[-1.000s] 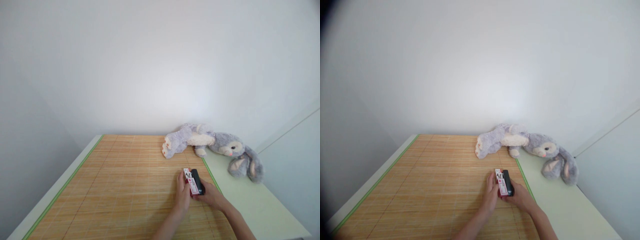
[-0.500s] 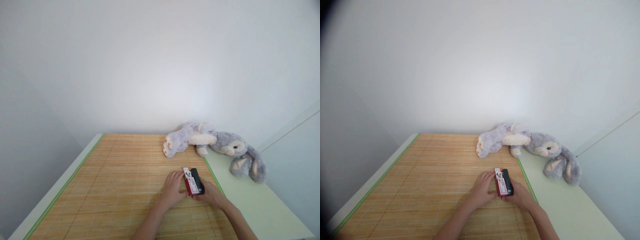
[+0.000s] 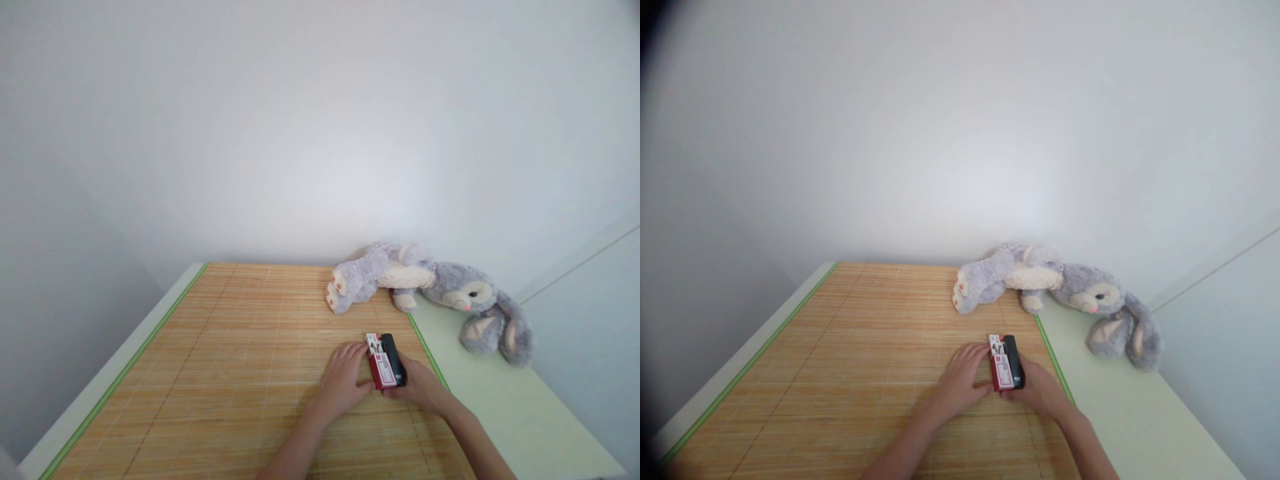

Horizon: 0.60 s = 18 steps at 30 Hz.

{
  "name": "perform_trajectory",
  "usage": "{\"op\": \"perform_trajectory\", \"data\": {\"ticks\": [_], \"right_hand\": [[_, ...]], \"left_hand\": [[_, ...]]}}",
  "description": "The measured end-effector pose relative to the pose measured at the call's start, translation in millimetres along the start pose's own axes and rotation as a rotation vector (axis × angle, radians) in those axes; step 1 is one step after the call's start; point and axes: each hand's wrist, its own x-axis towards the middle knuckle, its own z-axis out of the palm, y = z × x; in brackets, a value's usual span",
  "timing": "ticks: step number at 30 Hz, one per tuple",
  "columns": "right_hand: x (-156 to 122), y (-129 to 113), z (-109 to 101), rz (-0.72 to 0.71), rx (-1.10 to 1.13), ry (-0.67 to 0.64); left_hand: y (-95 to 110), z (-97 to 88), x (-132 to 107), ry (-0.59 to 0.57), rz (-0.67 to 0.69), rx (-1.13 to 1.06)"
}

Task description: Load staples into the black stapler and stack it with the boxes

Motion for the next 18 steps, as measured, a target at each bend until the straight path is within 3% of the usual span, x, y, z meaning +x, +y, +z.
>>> {"op": "perform_trajectory", "data": {"ticks": [7, 10, 12, 15, 18], "right_hand": [[-7.3, -6.7, -5.3, 0.033, 0.097, -0.028], [-23.0, 6.2, -8.0, 0.081, 0.134, 0.030], [-35.3, 10.1, -3.6, 0.101, 0.137, 0.174], [-47.7, -9.0, 25.2, 0.059, 0.229, 0.394], [-48.7, -54.8, 79.3, -0.025, 0.257, 0.369]], "left_hand": [[-6.5, -8.1, -13.2, 0.037, -0.026, 0.030], [-23.0, -31.2, -43.9, 0.076, -0.069, 0.069], [-40.2, -51.6, -72.6, 0.121, -0.118, 0.124], [-66.1, -79.0, -114.1, 0.245, -0.217, 0.356], [-80.3, -92.5, -136.9, 0.293, -0.280, 0.576]]}}
